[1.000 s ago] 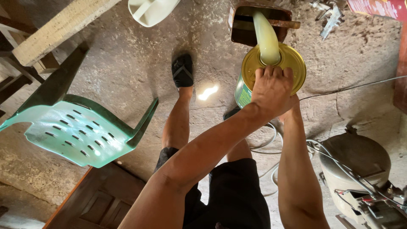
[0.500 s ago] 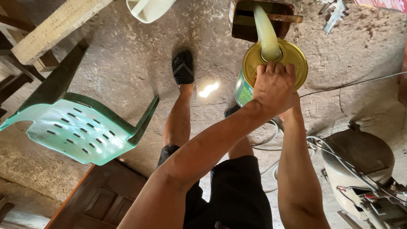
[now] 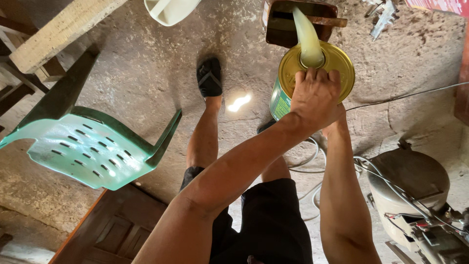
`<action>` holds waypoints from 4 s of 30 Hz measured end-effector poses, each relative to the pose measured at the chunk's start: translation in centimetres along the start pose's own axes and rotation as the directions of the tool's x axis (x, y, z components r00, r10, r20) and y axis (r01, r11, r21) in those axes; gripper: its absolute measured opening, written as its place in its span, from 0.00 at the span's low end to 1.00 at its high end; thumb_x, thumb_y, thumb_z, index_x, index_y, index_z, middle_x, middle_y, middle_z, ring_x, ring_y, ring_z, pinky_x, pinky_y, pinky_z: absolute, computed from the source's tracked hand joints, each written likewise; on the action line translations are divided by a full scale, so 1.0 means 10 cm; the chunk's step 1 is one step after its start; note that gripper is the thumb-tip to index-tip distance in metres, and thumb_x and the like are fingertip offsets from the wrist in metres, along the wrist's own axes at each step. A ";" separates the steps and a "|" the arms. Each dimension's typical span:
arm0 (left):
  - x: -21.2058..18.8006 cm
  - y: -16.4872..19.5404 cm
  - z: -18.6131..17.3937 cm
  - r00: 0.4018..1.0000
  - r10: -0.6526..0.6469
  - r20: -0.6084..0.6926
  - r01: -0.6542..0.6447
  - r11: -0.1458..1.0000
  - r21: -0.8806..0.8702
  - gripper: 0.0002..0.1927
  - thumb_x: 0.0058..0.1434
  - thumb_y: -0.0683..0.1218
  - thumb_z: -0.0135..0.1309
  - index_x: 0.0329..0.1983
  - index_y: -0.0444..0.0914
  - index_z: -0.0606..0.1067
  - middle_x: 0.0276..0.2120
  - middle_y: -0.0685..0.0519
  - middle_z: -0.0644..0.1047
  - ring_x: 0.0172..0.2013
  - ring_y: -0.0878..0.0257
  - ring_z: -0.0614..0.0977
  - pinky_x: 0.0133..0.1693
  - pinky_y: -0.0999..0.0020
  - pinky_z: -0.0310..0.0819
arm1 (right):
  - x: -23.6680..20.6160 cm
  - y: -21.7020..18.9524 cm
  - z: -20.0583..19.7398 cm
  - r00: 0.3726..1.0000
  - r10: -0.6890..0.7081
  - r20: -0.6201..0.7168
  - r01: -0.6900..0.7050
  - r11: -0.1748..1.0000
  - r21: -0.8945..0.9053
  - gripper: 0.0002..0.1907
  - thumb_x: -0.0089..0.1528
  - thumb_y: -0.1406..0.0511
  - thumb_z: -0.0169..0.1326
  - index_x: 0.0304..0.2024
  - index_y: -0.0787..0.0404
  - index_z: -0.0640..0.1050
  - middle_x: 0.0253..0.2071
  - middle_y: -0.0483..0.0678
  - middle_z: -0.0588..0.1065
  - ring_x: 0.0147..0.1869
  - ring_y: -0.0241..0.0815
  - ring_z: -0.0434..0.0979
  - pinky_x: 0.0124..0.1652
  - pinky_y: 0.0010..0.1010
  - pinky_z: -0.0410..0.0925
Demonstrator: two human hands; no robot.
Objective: The person sits on the floor, opens a small paint can, pours liquid from a white plastic jug into it, and presses the lid closed. They then carry the can and other paint cans to a corner shelf and stack them with the rest of the paint supply.
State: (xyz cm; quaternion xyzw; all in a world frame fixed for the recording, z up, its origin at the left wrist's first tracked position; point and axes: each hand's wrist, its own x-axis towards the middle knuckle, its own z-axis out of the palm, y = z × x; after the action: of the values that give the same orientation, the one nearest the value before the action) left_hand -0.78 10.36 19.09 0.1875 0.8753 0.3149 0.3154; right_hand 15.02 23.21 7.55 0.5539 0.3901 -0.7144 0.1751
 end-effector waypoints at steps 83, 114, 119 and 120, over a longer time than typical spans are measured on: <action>-0.71 -0.53 -1.59 0.814 0.550 0.188 -0.569 0.686 0.454 0.09 0.55 0.40 0.53 0.39 0.33 0.74 0.35 0.46 0.74 0.40 0.52 0.76 0.52 0.49 0.66 | -0.49 -0.89 0.76 0.426 -0.701 0.572 0.407 -0.416 -0.813 0.28 0.70 0.56 0.53 0.71 0.53 0.72 0.58 0.62 0.68 0.65 0.59 0.66 0.62 0.60 0.60; -1.14 -0.39 -2.18 0.614 0.716 0.333 -0.786 0.514 0.343 0.12 0.50 0.40 0.66 0.35 0.41 0.75 0.35 0.54 0.73 0.43 0.58 0.75 0.55 0.57 0.61 | 0.35 -0.70 1.02 0.593 -0.616 0.518 0.562 -0.145 -0.815 0.18 0.73 0.53 0.46 0.60 0.46 0.81 0.77 0.56 0.58 0.83 0.60 0.46 0.75 0.61 0.45; -1.03 -0.42 -2.12 0.680 0.685 0.262 -0.731 0.604 0.317 0.22 0.38 0.45 0.60 0.39 0.38 0.75 0.38 0.50 0.75 0.44 0.56 0.75 0.53 0.57 0.62 | 0.52 -0.45 0.84 0.397 -0.611 0.685 0.164 -0.687 -0.708 0.24 0.63 0.56 0.58 0.63 0.45 0.80 0.80 0.55 0.54 0.84 0.59 0.44 0.74 0.62 0.41; -1.01 -0.43 -2.09 0.694 0.673 0.255 -0.719 0.628 0.299 0.26 0.32 0.47 0.58 0.39 0.37 0.75 0.37 0.49 0.75 0.43 0.55 0.75 0.51 0.57 0.62 | 0.46 -0.47 0.83 0.397 -0.619 0.678 0.179 -0.672 -0.718 0.24 0.65 0.55 0.57 0.63 0.46 0.80 0.80 0.56 0.53 0.84 0.59 0.44 0.74 0.62 0.41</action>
State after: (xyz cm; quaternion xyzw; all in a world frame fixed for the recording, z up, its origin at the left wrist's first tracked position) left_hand -7.96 -7.14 33.20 0.5861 0.7571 0.2269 0.1782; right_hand 4.86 20.85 5.65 -0.0227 0.9987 0.0108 0.0436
